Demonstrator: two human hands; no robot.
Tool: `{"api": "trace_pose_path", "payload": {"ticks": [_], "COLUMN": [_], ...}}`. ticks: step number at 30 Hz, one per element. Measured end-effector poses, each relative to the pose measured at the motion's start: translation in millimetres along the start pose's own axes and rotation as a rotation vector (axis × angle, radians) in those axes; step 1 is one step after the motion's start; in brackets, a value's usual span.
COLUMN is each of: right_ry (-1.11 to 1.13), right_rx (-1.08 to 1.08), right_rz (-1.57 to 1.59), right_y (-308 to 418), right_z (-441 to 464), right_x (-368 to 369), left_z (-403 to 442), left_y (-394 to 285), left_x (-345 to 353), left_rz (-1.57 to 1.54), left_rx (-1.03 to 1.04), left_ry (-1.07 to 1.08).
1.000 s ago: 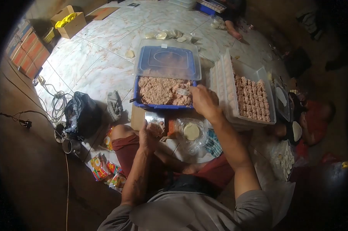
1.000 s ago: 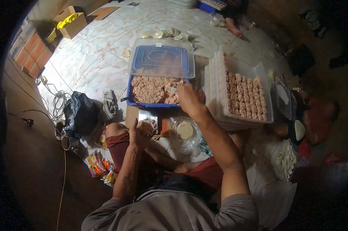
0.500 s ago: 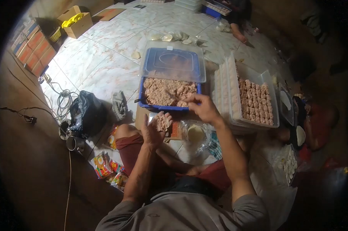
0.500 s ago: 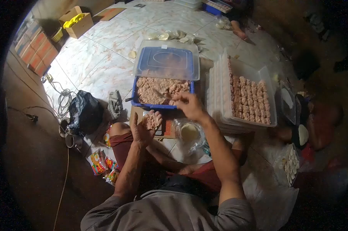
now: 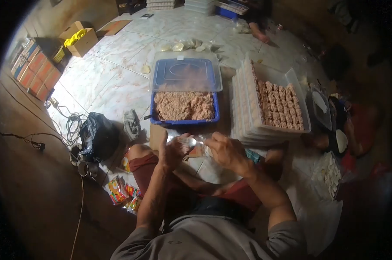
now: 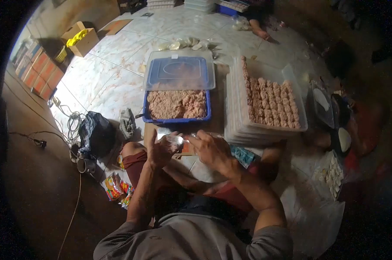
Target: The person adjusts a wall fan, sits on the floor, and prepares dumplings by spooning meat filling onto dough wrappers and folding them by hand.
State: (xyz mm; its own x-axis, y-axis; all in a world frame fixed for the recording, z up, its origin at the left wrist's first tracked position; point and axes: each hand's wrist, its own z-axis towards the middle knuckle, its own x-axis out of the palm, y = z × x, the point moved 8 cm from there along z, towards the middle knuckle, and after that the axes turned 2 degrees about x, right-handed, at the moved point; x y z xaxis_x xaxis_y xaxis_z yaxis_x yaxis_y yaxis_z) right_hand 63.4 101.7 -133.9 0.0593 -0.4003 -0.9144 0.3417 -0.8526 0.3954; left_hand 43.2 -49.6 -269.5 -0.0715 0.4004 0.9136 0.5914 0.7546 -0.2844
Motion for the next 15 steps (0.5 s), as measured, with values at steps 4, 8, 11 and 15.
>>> {"api": "trace_pose_path", "payload": {"ticks": [4, 8, 11, 15], "right_ry": [-0.077, -0.337, -0.141, 0.005], "right_rx": [-0.004, 0.170, 0.316, 0.309], "right_rz": [0.071, 0.569, 1.006, 1.470], "right_y": [-17.7, -41.9, -51.8, -8.5], "right_z": [-20.1, -40.3, -38.9, -34.7], "right_x": [4.5, 11.4, 75.4, 26.2], "left_z": [-3.4, 9.8, 1.3, -24.4], "left_y": [7.0, 13.3, 19.0, 12.8], "left_x": [9.4, 8.0, 33.5, 84.3], "left_rz": [0.149, 0.236, 0.465, 0.581], "left_rx": [-0.041, -0.067, -0.069, -0.150], "left_ry": [-0.060, 0.168, -0.007, 0.270]}}
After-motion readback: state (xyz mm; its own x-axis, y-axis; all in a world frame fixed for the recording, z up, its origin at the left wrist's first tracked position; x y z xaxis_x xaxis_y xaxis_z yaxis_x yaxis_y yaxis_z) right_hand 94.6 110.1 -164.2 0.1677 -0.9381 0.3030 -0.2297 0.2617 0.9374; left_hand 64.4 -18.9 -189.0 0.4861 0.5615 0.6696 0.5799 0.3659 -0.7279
